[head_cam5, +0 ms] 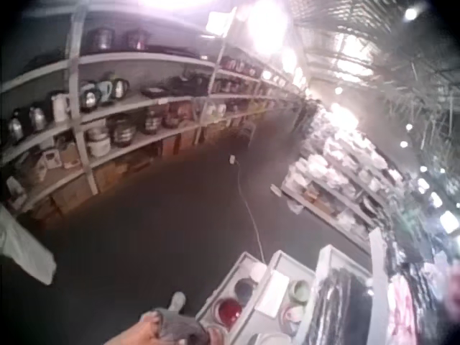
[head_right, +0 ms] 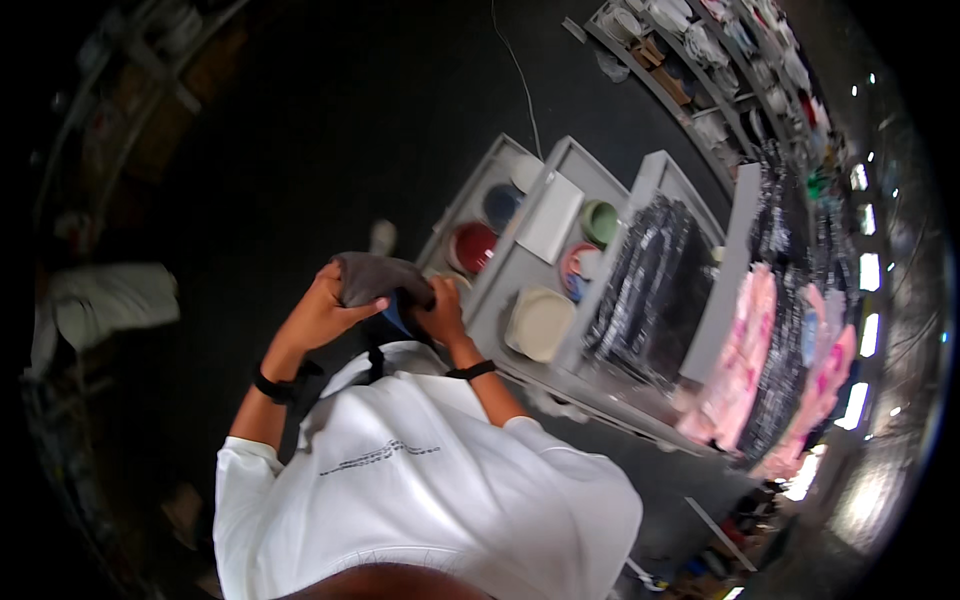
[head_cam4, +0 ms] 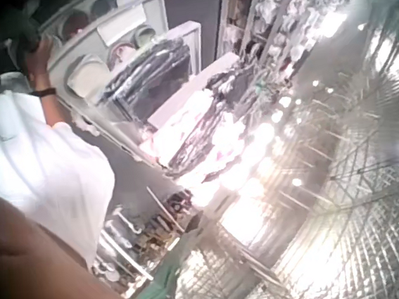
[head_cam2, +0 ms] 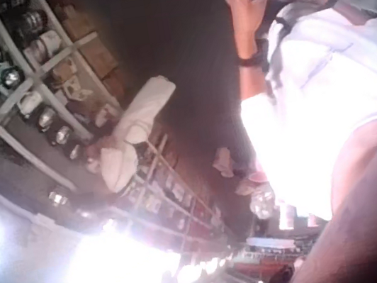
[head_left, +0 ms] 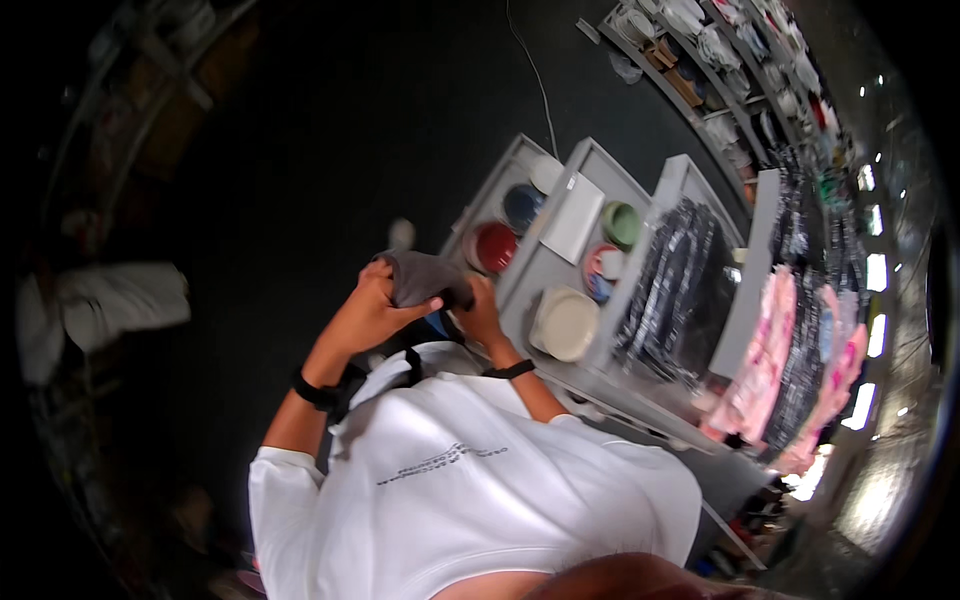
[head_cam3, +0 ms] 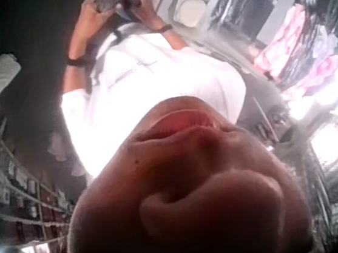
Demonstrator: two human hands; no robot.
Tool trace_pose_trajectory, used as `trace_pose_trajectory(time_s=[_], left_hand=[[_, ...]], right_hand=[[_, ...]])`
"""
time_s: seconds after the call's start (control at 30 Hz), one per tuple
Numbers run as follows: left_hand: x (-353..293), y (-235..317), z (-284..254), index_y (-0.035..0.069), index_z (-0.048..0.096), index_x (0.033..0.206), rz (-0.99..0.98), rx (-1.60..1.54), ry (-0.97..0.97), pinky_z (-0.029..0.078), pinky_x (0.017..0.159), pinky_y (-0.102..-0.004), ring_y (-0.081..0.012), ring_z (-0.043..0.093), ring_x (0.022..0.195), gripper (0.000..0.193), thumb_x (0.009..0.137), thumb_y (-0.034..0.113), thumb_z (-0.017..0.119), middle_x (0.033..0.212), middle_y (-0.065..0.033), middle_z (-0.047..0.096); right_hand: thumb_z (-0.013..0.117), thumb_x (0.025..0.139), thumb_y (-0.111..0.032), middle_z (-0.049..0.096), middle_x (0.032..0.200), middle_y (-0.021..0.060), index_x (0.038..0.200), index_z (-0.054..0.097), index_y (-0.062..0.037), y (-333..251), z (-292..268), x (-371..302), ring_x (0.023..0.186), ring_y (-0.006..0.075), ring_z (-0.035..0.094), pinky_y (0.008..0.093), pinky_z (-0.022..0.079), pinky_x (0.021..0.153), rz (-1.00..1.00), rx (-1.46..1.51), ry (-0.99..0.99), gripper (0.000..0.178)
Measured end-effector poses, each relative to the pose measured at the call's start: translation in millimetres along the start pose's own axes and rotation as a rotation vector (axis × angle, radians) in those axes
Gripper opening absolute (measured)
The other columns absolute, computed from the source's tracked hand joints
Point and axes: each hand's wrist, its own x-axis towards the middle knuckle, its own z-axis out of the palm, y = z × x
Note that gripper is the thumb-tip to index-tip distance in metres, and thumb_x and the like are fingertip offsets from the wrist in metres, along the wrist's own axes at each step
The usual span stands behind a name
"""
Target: The person organizes stacks of clothing in plastic bags on a table, shifting and flattening black and yellow bags, and then uses a cloth to wipe down white ceramic dishes and containers on a nearby shelf.
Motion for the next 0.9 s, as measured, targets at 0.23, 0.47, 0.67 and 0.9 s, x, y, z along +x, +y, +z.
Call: trace_pose_trajectory(time_s=[0.23, 0.47, 0.67, 0.9], left_hand=[[186.5, -20.9, -39.6, 0.0, 0.072, 0.088, 0.003, -0.085, -0.218, 0.045, 0.097, -0.0371, -0.0301, 0.057, 0.113, 0.019, 0.072, 0.008, 0.08, 0.119, -0.015, 0.057], [408.2, -49.0, -36.7, 0.002, 0.052, 0.128, -0.209, -0.566, -0.509, 0.042, 0.096, -0.0275, -0.0145, 0.051, 0.111, 0.05, 0.082, -0.002, 0.071, 0.128, -0.0098, 0.053], [579.8, -25.3, 12.4, 0.008, 0.023, 0.153, 0.143, -0.486, -0.753, 0.022, 0.115, -0.0318, -0.0207, 0.021, 0.145, 0.082, 0.084, -0.008, 0.064, 0.157, -0.0095, 0.022], [774.3, -26.8, 57.5, 0.019, 0.044, 0.146, 0.451, -0.268, -1.366, 0.038, 0.104, -0.04, -0.0319, 0.048, 0.119, 0.066, 0.086, -0.006, 0.058, 0.128, -0.0154, 0.05]], right_hand=[[0.077, 0.077, -0.025, 0.057, 0.118, 0.0238, 0.122, 0.046, -0.005, 26.0, -30.0, 187.1, 0.116, 0.0395, 0.054, 0.0463, 0.044, 0.096, 0.221, 0.135, -0.27, 0.059], [0.06, 0.094, -0.024, 0.045, 0.138, 0.0165, 0.151, 0.023, -0.0097, 23.2, -113.7, 325.8, 0.13, 0.0317, 0.043, 0.041, 0.029, 0.111, 0.215, 0.759, 0.021, 0.07], [0.064, 0.094, -0.025, 0.064, 0.115, 0.0141, 0.135, 0.054, -0.0068, 128.4, -131.8, 409.4, 0.111, 0.0268, 0.058, 0.034, 0.043, 0.094, 0.539, 0.377, 0.537, 0.046], [0.069, 0.09, -0.034, 0.065, 0.116, 0.0142, 0.128, 0.055, 0.0054, 203.8, -140.8, 492.6, 0.11, 0.021, 0.058, 0.0343, 0.043, 0.099, 1.001, 0.647, 0.275, 0.057]])
